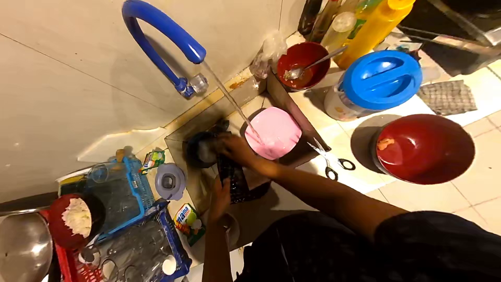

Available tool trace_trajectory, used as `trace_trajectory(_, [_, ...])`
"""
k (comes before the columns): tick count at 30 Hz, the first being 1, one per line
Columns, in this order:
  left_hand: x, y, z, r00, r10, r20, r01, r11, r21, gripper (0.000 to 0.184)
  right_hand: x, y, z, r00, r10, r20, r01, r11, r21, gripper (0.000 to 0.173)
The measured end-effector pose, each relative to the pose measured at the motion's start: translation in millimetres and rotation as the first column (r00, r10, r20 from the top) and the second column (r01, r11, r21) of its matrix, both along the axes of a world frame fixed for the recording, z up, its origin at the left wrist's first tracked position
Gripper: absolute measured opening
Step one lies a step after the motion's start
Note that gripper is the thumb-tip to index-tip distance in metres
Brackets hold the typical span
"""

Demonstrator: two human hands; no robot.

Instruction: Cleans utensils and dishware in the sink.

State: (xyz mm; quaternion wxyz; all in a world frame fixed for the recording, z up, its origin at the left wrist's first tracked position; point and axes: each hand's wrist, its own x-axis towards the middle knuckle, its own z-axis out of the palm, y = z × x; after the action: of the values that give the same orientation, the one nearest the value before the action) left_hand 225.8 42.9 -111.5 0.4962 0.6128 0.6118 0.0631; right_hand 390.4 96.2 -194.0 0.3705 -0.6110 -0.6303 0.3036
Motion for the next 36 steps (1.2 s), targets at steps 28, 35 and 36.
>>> trace_trajectory(28, [-17.6, -37.5, -28.8, 0.217, 0.718, 0.661, -0.001, 0.678, -0.735, 0.029, -20.5, -12.4, 65.2, 0.997, 0.060, -0.041, -0.044, 0.947, 0.317, 0.032])
trace_trajectory(35, [0.7, -4.5, -62.4, 0.055, 0.639, 0.768, 0.548, 0.623, -0.558, 0.026, -11.0, 35.2, 53.2, 0.893, -0.290, -0.344, 0.272, 0.957, -0.103, 0.054])
trace_trajectory(36, [-3.8, -7.7, -57.6, 0.063, 0.656, 0.752, 0.488, 0.637, -0.597, 0.030, -20.3, 21.2, 52.8, 0.893, -0.289, -0.345, 0.243, 0.955, -0.171, 0.057])
